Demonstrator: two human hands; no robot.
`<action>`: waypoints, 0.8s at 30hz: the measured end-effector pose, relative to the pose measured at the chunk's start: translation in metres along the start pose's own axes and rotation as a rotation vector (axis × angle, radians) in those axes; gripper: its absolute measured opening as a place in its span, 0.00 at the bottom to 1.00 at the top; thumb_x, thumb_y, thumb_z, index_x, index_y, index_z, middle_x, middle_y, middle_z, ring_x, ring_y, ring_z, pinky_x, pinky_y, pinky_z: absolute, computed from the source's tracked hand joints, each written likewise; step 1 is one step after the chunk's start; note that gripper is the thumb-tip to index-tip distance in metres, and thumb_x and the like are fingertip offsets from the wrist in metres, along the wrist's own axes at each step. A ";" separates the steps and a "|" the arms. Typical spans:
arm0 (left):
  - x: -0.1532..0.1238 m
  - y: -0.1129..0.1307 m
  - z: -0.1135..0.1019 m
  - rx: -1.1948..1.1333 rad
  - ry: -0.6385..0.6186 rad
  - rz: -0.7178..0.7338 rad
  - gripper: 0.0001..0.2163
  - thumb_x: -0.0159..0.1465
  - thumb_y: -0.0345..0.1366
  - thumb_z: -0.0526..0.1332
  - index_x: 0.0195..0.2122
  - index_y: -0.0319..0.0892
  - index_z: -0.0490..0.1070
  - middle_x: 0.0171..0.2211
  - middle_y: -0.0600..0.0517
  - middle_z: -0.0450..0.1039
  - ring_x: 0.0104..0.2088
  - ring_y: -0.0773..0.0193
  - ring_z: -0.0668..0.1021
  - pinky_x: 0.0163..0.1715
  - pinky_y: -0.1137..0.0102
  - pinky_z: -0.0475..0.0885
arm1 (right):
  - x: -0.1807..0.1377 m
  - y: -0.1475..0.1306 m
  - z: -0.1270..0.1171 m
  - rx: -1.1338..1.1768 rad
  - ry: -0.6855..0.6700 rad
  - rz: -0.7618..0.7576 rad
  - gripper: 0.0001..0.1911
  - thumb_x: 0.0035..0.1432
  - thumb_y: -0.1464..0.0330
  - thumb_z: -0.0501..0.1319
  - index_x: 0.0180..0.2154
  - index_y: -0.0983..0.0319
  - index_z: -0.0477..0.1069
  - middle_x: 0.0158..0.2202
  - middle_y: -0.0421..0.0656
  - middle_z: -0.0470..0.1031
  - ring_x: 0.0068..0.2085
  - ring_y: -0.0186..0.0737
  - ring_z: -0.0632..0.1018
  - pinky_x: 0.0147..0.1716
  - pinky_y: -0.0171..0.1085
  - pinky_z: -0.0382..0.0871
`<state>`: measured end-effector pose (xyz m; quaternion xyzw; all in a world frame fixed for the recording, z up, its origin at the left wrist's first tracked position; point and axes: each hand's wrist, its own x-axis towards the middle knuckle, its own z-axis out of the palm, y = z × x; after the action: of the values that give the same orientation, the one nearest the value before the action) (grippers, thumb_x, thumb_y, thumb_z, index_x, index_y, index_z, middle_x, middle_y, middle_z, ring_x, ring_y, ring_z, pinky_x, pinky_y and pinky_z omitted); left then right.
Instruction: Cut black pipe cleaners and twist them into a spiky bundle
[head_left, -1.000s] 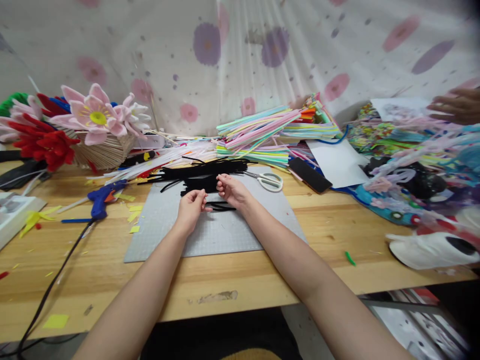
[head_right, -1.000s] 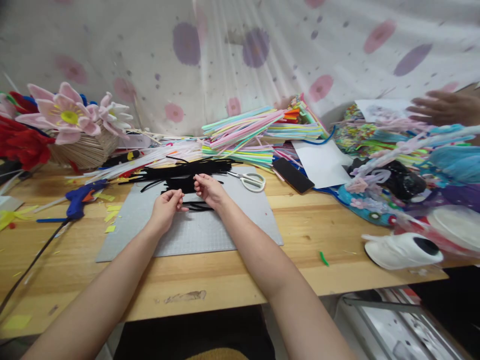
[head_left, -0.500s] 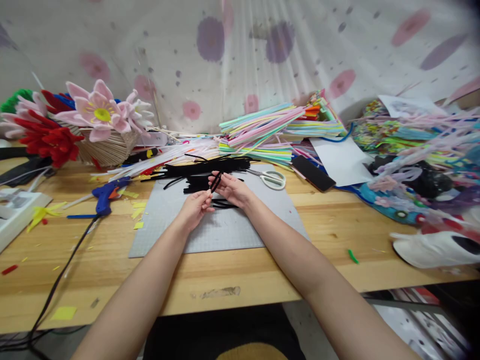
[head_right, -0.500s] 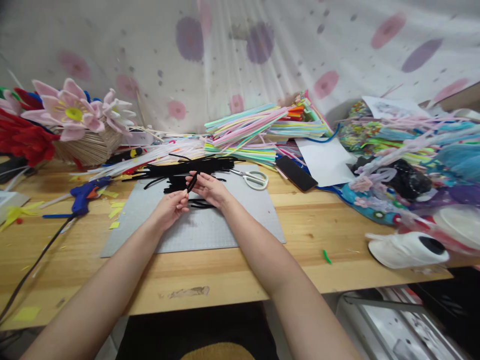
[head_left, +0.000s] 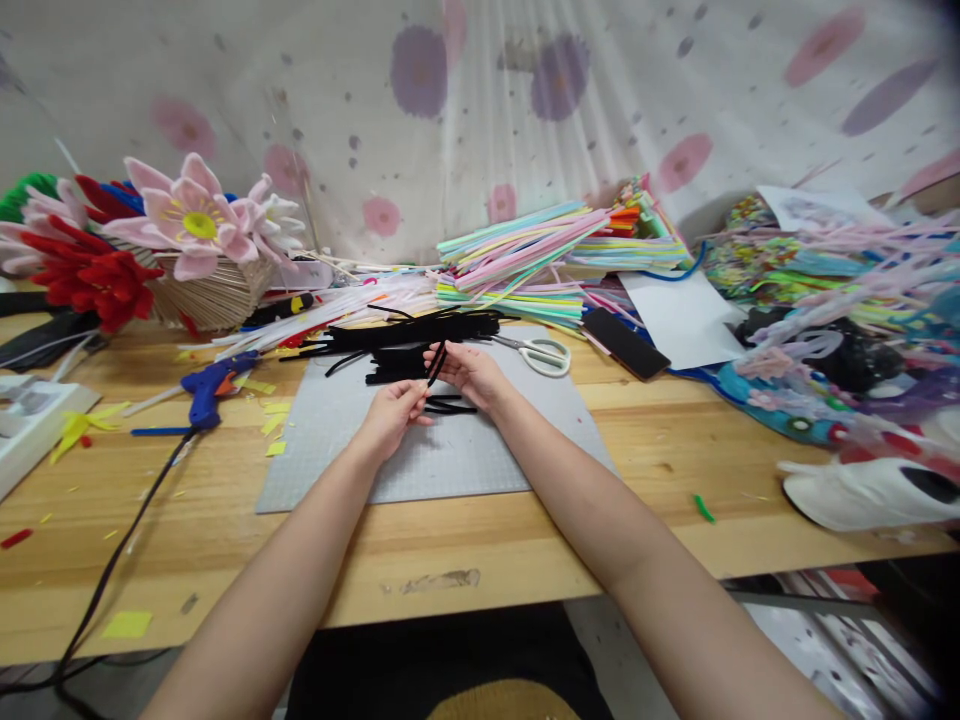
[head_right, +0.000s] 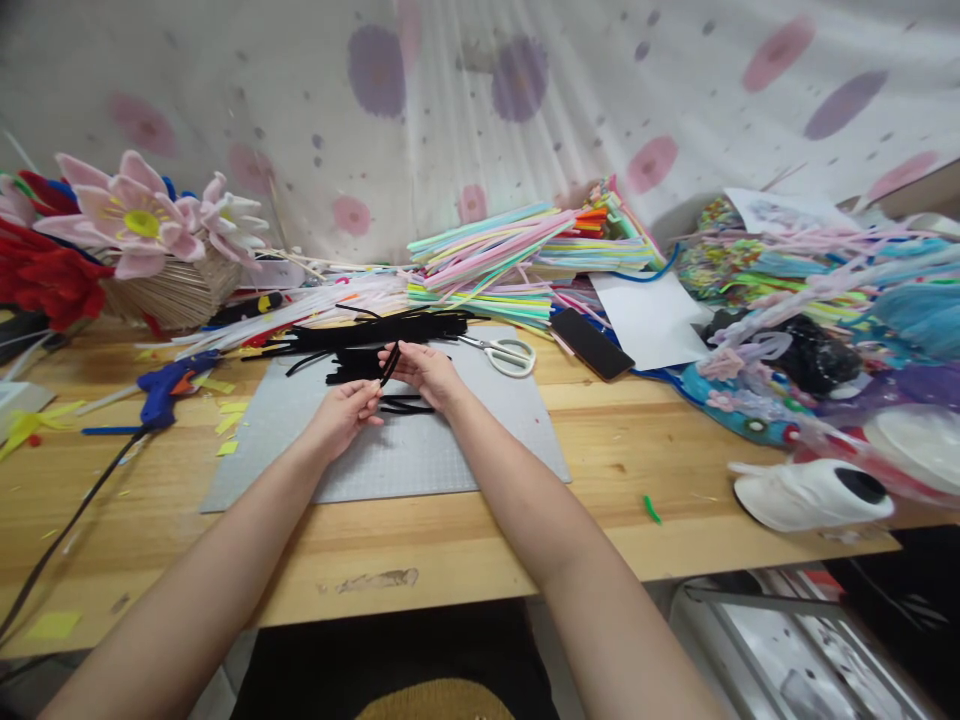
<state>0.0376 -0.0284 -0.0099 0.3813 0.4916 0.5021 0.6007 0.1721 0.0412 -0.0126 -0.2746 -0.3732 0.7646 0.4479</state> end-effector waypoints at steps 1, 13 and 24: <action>0.000 0.000 0.000 0.023 -0.009 0.019 0.16 0.45 0.46 0.68 0.23 0.38 0.68 0.14 0.61 0.57 0.14 0.78 0.58 0.19 0.75 0.70 | 0.001 0.000 0.000 0.006 0.016 0.003 0.07 0.52 0.66 0.62 0.31 0.63 0.74 0.31 0.43 0.78 0.34 0.33 0.77 0.40 0.35 0.70; -0.002 0.001 0.003 0.161 -0.081 0.099 0.17 0.44 0.48 0.68 0.22 0.38 0.68 0.15 0.60 0.59 0.16 0.77 0.62 0.20 0.73 0.73 | 0.001 0.001 0.006 0.127 0.112 0.081 0.07 0.56 0.72 0.58 0.27 0.64 0.71 0.25 0.40 0.76 0.29 0.30 0.76 0.37 0.32 0.72; 0.002 -0.001 -0.004 0.179 -0.198 0.094 0.14 0.47 0.44 0.67 0.22 0.38 0.68 0.15 0.59 0.58 0.16 0.77 0.61 0.21 0.73 0.73 | 0.002 0.001 0.006 0.060 0.152 0.090 0.04 0.52 0.71 0.61 0.26 0.64 0.71 0.24 0.39 0.75 0.27 0.29 0.75 0.32 0.31 0.70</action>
<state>0.0345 -0.0268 -0.0126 0.5036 0.4544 0.4439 0.5855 0.1661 0.0412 -0.0099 -0.3348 -0.3024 0.7716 0.4484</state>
